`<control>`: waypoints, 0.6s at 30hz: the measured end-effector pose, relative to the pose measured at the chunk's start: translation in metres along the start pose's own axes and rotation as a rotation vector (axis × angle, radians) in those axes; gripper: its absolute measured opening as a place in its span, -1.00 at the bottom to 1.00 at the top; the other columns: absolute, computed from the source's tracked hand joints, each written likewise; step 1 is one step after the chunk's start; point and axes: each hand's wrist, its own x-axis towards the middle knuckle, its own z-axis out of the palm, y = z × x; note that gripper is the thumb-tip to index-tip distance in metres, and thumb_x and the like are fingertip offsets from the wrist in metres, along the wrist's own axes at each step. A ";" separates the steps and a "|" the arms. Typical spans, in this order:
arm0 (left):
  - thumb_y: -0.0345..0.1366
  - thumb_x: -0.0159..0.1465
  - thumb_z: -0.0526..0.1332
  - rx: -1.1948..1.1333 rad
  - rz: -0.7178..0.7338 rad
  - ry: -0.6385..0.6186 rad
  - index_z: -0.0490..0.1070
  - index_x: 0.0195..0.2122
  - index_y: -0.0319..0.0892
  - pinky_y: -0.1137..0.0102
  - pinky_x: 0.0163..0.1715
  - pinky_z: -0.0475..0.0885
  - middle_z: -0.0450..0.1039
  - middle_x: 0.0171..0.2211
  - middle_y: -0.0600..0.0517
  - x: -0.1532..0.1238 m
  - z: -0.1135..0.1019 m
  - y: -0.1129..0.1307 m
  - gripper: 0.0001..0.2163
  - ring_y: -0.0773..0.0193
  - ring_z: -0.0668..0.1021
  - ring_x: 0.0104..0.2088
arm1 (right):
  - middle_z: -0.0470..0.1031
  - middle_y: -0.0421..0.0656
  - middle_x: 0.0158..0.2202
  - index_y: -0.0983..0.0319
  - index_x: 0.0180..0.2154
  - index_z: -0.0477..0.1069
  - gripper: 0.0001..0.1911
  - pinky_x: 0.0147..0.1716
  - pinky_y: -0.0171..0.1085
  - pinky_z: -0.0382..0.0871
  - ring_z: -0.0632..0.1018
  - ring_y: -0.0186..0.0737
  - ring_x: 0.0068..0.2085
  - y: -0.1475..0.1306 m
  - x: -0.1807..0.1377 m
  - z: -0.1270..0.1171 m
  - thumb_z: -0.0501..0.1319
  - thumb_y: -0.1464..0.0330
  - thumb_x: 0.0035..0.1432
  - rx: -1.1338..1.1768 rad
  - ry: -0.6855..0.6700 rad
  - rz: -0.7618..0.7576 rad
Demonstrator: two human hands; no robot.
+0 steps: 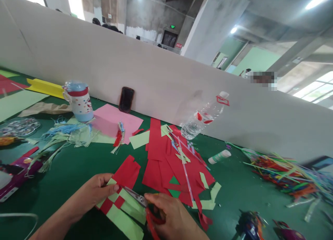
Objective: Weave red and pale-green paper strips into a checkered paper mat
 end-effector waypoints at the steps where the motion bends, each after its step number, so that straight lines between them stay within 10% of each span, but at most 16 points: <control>1: -0.03 0.06 0.44 -0.002 0.000 0.003 0.57 -0.22 -0.20 0.30 -0.33 0.54 0.66 -0.36 -0.04 0.000 0.000 0.001 -0.62 0.05 0.67 -0.35 | 0.54 -0.11 0.06 0.13 0.17 0.41 -0.40 -0.04 -0.27 0.46 0.60 -0.12 -0.04 0.001 0.000 0.001 0.26 0.39 0.03 0.004 0.008 -0.004; 18: -0.09 0.03 0.47 -0.118 0.015 -0.065 0.58 -0.21 -0.24 0.19 -0.24 0.55 0.65 -0.36 -0.07 0.000 0.001 -0.005 -0.62 0.06 0.66 -0.37 | 0.52 0.01 0.03 0.21 0.17 0.39 -0.40 0.00 -0.25 0.45 0.56 -0.09 0.03 0.011 0.003 0.005 0.26 0.45 0.05 -0.107 0.042 -0.091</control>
